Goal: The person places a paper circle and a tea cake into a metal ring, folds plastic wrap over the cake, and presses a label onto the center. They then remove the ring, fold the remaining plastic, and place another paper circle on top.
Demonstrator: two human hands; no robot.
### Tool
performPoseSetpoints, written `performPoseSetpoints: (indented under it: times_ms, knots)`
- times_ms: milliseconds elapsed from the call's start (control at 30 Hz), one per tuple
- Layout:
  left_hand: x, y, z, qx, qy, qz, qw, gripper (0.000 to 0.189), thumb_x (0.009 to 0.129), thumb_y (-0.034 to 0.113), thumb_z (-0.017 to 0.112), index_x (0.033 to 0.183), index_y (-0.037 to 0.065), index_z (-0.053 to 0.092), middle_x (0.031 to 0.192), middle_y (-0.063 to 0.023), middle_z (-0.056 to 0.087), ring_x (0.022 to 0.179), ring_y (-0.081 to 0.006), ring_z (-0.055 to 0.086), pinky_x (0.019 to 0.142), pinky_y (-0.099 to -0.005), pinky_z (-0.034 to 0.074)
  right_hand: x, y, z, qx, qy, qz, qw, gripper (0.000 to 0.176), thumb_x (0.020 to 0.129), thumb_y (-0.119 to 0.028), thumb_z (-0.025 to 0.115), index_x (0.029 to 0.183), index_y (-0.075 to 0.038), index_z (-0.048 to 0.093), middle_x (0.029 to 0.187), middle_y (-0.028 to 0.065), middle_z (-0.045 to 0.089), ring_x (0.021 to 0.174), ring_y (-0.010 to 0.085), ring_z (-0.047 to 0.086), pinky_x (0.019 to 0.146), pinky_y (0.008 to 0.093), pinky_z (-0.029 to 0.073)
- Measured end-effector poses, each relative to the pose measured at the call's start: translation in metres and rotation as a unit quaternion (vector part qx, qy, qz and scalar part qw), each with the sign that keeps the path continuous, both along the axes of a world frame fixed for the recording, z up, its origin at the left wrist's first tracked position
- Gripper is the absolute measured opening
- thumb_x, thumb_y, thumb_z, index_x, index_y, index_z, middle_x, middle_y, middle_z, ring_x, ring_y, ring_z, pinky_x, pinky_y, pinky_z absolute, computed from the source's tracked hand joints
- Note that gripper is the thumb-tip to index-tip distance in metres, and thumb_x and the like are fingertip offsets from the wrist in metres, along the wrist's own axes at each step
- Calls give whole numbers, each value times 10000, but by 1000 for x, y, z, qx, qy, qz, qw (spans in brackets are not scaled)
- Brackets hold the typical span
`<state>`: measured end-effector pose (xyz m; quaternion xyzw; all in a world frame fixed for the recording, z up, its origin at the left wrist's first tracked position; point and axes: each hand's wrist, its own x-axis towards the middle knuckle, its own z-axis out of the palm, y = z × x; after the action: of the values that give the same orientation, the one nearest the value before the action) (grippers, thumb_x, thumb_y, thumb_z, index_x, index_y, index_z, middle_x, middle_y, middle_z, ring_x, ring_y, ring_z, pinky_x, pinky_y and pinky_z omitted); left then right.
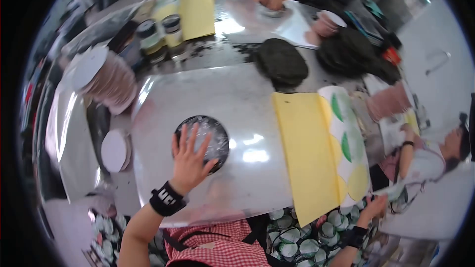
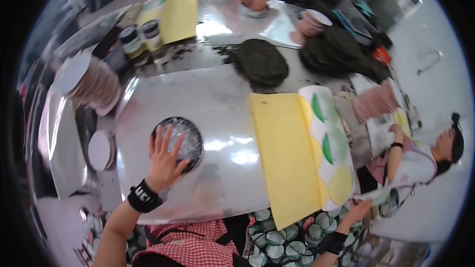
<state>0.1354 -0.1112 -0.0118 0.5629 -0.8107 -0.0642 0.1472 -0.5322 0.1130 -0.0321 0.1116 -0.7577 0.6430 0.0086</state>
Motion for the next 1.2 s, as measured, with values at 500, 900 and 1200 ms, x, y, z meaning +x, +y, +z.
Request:
performPoseSetpoints:
  times_ms: [500,900,1200]
  knots:
    - [1,0,-31,200,380,-44,902,622,949,591,442,1496,294,423,1548,-11,429,1484,-262,276,1180,-640,-4,460,-228,27,146,408,763,480,769,914,-525,590,1442,17,452,1453,258,467,1375,408,427,1180,510,258]
    - [93,25,-21,189,434,253,843,489,883,113,605,1359,37,523,994,-159,687,868,-347,680,726,-394,543,546,-268,8,150,490,764,392,765,921,-512,570,1553,-151,334,1607,248,214,1489,441,181,1169,648,113]
    - [12,35,25,-56,163,39,984,626,812,121,643,1412,29,487,696,-77,629,542,-253,628,510,-378,498,548,-271,-28,97,593,692,400,756,862,-504,610,1508,-160,420,1551,241,338,1455,421,288,1143,674,140]
